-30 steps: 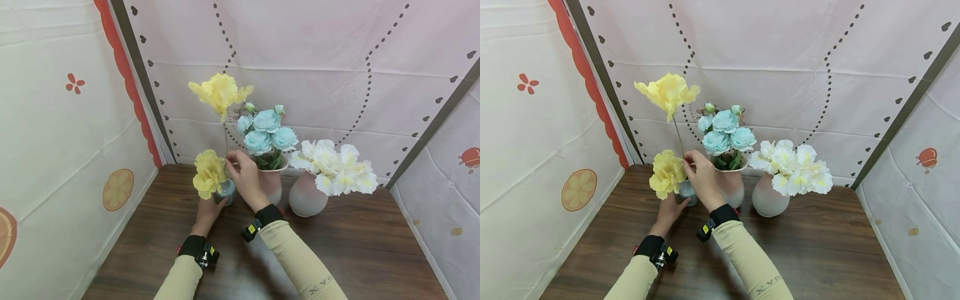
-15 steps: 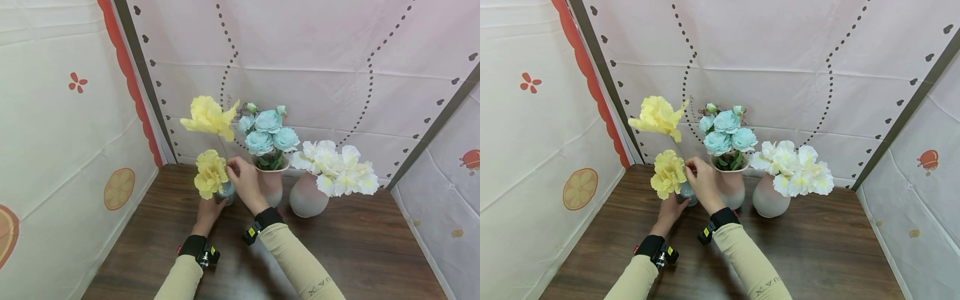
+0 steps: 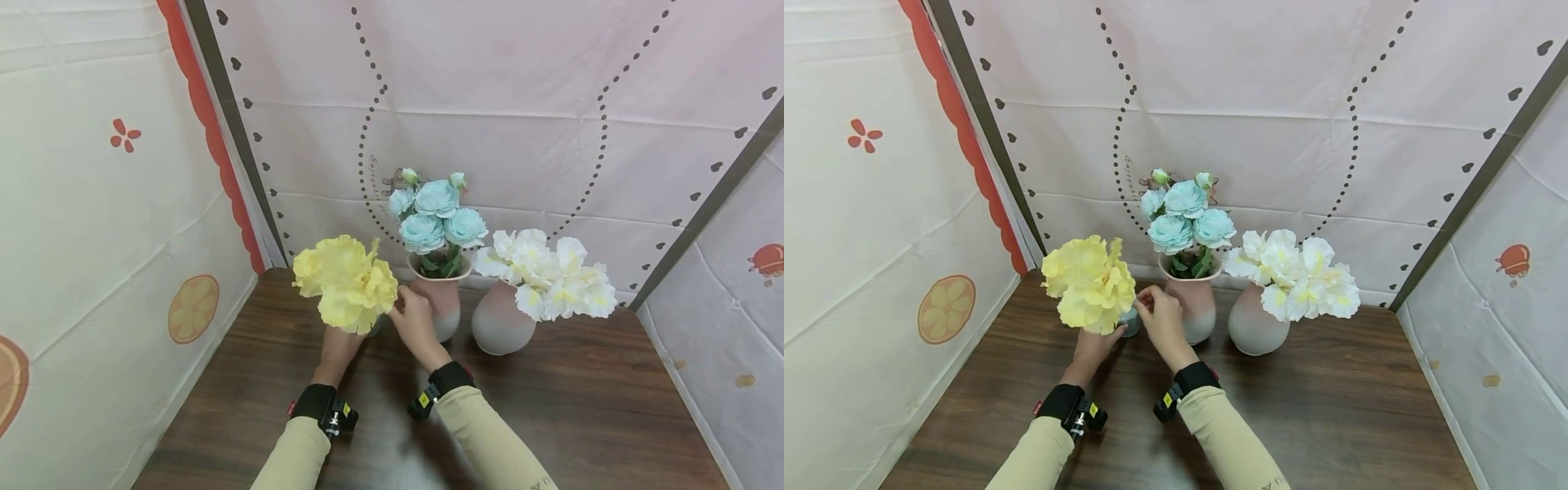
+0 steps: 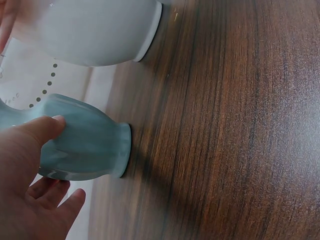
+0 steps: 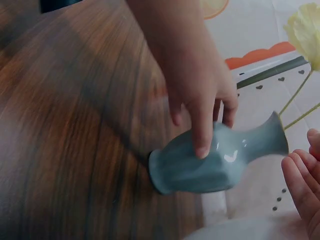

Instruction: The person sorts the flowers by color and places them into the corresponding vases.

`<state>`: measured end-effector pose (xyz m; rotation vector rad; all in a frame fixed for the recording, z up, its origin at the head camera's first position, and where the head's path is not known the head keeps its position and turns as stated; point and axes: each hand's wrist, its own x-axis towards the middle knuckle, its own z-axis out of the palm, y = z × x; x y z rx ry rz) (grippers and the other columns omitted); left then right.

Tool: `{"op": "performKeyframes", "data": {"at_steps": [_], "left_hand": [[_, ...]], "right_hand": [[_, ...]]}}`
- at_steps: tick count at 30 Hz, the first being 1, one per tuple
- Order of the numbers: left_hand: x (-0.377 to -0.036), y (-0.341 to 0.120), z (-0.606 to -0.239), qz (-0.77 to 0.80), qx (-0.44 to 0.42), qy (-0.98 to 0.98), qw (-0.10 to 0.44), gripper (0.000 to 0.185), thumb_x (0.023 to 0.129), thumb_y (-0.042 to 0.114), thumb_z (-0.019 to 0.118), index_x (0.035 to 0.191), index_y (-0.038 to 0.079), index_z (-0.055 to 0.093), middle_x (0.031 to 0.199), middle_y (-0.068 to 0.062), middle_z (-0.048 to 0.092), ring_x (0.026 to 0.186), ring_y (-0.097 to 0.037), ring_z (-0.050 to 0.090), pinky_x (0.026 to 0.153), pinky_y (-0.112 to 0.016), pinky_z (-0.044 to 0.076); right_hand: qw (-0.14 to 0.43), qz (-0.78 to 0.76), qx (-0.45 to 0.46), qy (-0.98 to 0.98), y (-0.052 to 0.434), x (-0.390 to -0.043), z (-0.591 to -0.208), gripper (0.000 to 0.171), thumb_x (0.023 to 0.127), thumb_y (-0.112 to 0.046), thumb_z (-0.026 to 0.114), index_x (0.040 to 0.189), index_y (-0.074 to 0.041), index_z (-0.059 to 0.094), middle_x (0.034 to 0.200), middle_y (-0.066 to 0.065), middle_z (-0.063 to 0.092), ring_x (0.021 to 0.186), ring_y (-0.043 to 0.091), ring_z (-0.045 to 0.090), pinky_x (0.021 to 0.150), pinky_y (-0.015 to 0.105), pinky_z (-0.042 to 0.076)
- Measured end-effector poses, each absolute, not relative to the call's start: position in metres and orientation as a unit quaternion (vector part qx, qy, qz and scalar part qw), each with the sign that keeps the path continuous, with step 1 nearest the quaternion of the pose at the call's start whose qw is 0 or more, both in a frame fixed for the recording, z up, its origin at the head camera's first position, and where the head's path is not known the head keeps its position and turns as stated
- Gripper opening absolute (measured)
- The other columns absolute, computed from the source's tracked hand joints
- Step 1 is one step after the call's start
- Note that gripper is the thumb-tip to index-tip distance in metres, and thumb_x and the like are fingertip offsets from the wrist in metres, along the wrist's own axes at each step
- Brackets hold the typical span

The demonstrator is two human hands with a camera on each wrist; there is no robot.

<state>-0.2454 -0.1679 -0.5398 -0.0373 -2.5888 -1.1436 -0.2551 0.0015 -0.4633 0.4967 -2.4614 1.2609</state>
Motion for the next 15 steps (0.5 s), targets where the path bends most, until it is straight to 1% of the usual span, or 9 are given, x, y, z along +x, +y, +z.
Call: {"op": "performKeyframes", "data": {"at_steps": [1,2,3,4,8,15], "left_hand": [[-0.246,-0.168,-0.541,-0.367,-0.003,-0.910,0.191,0.025,0.091,0.015,0.072,0.113,0.004,0.065,0.111,-0.009,0.067,0.110,-0.022,0.063,0.094,-0.030,0.053],[-0.246,-0.167,-0.541,-0.368,-0.003,-0.910,0.191,0.031,0.089,0.014,0.074,0.116,0.002,0.064,0.113,-0.015,0.067,0.110,-0.030,0.064,0.094,-0.042,0.054],[-0.247,-0.167,-0.542,-0.377,-0.007,-0.905,0.194,0.034,0.087,0.012,0.076,0.117,0.000,0.064,0.113,-0.018,0.067,0.109,-0.034,0.064,0.093,-0.049,0.054],[-0.248,-0.167,-0.543,-0.377,-0.010,-0.904,0.199,0.037,0.085,0.012,0.077,0.117,-0.001,0.063,0.112,-0.020,0.067,0.108,-0.037,0.064,0.092,-0.052,0.054],[-0.250,-0.166,-0.546,-0.383,-0.009,-0.897,0.219,0.047,0.081,0.012,0.082,0.120,-0.002,0.060,0.112,-0.020,0.067,0.107,-0.036,0.065,0.091,-0.052,0.054],[-0.250,-0.166,-0.548,-0.371,-0.017,-0.899,0.230,0.053,0.080,0.013,0.084,0.125,-0.002,0.060,0.116,-0.019,0.067,0.111,-0.035,0.065,0.094,-0.051,0.054]], "right_hand": [[0.161,0.450,0.173,-0.861,0.004,-0.254,-0.465,0.010,0.095,-0.017,0.068,0.100,-0.008,0.067,0.091,0.007,0.073,0.084,0.020,0.071,0.071,0.030,0.061],[0.159,0.455,0.173,-0.859,0.006,-0.254,-0.467,0.009,0.095,-0.016,0.069,0.099,-0.008,0.067,0.090,0.007,0.073,0.083,0.019,0.071,0.071,0.029,0.060],[0.159,0.461,0.175,-0.856,0.009,-0.253,-0.469,0.009,0.094,-0.016,0.070,0.098,-0.008,0.067,0.089,0.006,0.073,0.082,0.018,0.070,0.070,0.028,0.060],[0.156,0.466,0.176,-0.853,0.011,-0.252,-0.470,0.009,0.094,-0.016,0.070,0.098,-0.008,0.067,0.089,0.006,0.072,0.082,0.017,0.070,0.069,0.027,0.060],[0.154,0.474,0.182,-0.848,0.019,-0.247,-0.474,0.013,0.093,-0.018,0.071,0.098,-0.007,0.068,0.089,0.005,0.073,0.082,0.016,0.070,0.069,0.024,0.060],[0.144,0.490,0.173,-0.842,0.032,-0.238,-0.480,0.014,0.094,-0.019,0.070,0.100,-0.007,0.068,0.091,0.005,0.073,0.084,0.015,0.070,0.071,0.024,0.060]]}}
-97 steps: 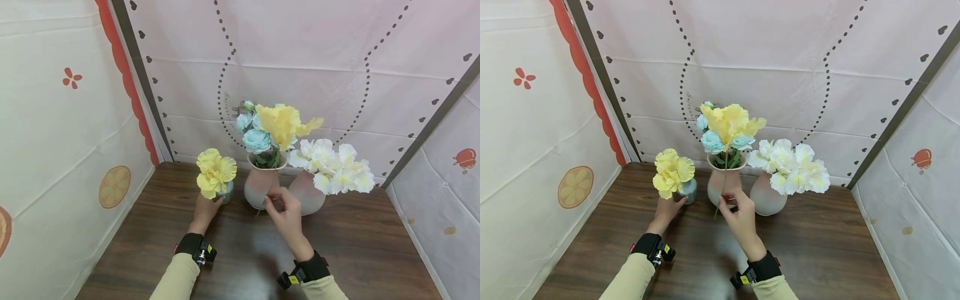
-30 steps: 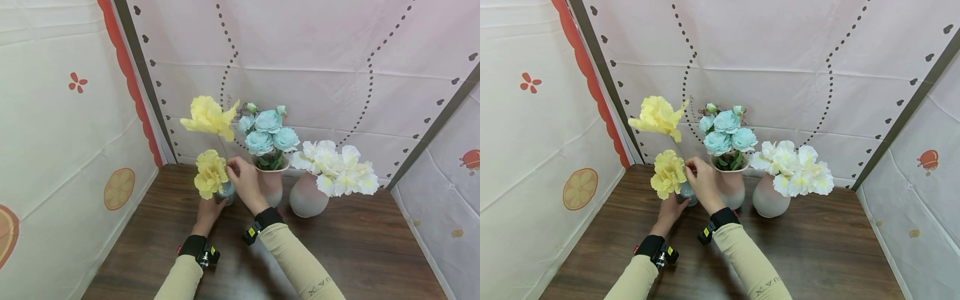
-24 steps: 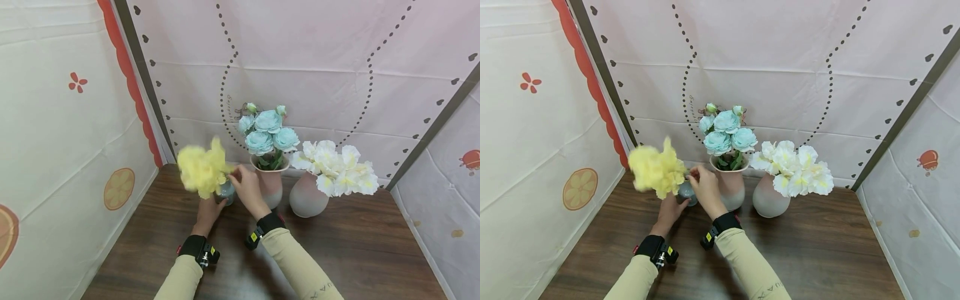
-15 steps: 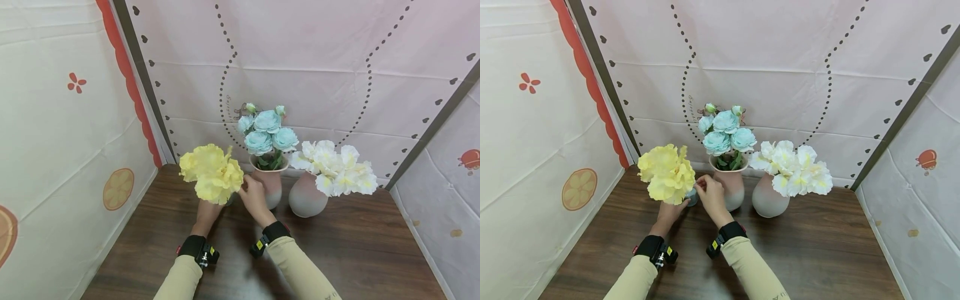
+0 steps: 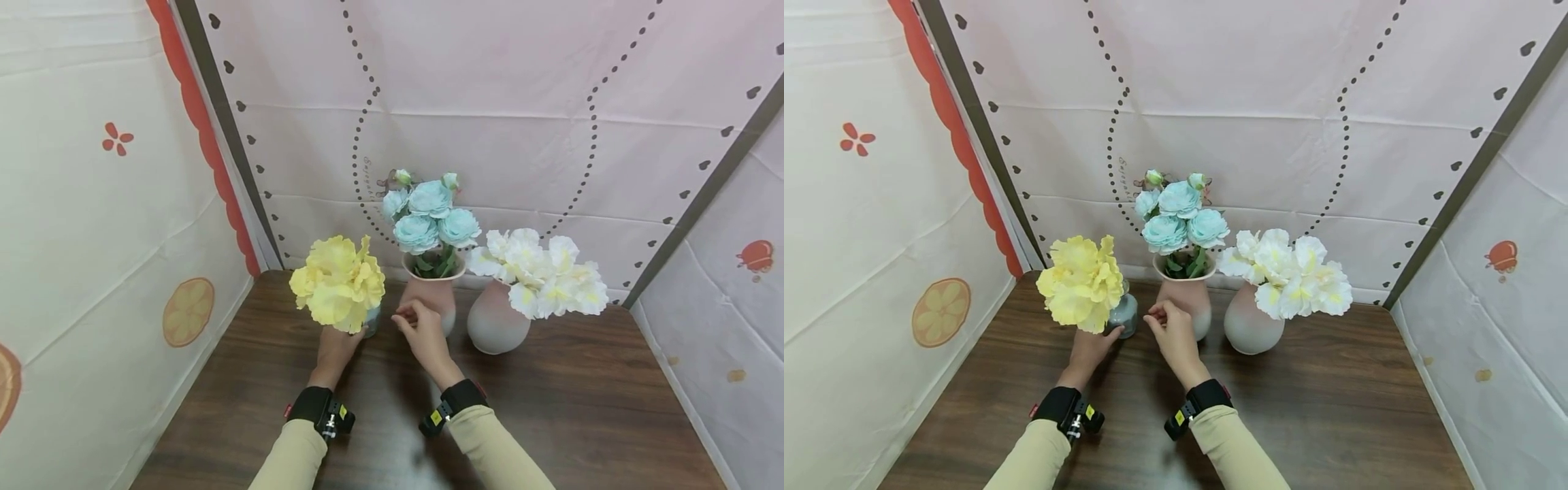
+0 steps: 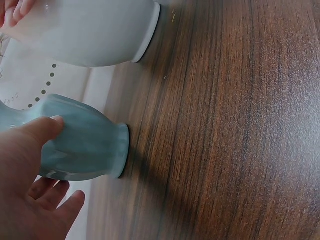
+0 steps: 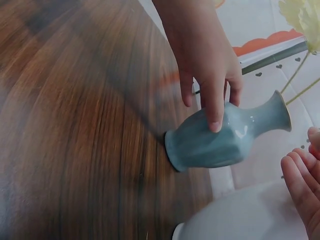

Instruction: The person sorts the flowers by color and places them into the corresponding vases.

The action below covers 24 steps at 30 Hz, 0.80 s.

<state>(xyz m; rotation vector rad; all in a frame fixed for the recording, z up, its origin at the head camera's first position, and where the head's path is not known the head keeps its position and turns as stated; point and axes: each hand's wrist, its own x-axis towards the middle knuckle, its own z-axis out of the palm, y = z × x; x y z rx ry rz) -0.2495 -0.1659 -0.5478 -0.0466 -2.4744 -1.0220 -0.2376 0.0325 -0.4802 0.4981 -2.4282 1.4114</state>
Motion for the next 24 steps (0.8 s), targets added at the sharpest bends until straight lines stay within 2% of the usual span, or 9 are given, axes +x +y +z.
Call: {"op": "performKeyframes", "data": {"at_steps": [5,8,15,20,24], "left_hand": [[-0.250,-0.168,-0.548,-0.373,-0.011,-0.902,0.215,0.052,0.082,0.015,0.082,0.127,0.002,0.059,0.118,-0.017,0.068,0.113,-0.033,0.065,0.095,-0.049,0.054],[-0.250,-0.170,-0.547,-0.377,-0.010,-0.903,0.206,0.054,0.084,0.016,0.082,0.130,0.003,0.057,0.124,-0.016,0.066,0.118,-0.032,0.063,0.099,-0.048,0.053],[-0.247,-0.172,-0.546,-0.351,-0.004,-0.917,0.187,0.060,0.084,0.016,0.081,0.136,0.005,0.053,0.131,-0.018,0.062,0.123,-0.033,0.059,0.102,-0.050,0.051],[-0.240,-0.174,-0.549,-0.340,0.023,-0.927,0.155,0.072,0.086,0.022,0.080,0.147,0.010,0.042,0.139,-0.020,0.053,0.128,-0.036,0.053,0.102,-0.052,0.050],[-0.233,-0.174,-0.549,-0.335,0.049,-0.933,0.124,0.085,0.087,0.030,0.078,0.153,0.009,0.029,0.143,-0.023,0.047,0.131,-0.039,0.051,0.103,-0.053,0.050]], "right_hand": [[0.144,0.497,0.157,-0.841,0.040,-0.234,-0.482,0.011,0.093,-0.016,0.071,0.099,-0.008,0.069,0.092,0.005,0.072,0.084,0.017,0.069,0.072,0.026,0.060],[0.150,0.491,0.148,-0.846,0.044,-0.233,-0.483,0.009,0.092,-0.013,0.073,0.098,-0.008,0.069,0.092,0.006,0.072,0.084,0.018,0.069,0.073,0.028,0.060],[0.165,0.476,0.144,-0.852,0.054,-0.231,-0.488,0.011,0.091,-0.017,0.074,0.097,-0.010,0.068,0.090,0.004,0.073,0.083,0.017,0.070,0.071,0.030,0.061],[0.168,0.463,0.135,-0.860,0.064,-0.227,-0.491,0.011,0.092,-0.019,0.073,0.096,-0.011,0.068,0.089,0.003,0.073,0.083,0.016,0.071,0.070,0.028,0.061],[0.175,0.452,0.125,-0.865,0.072,-0.224,-0.493,0.011,0.091,-0.019,0.074,0.097,-0.012,0.068,0.089,0.002,0.073,0.083,0.015,0.071,0.070,0.029,0.061]]}}
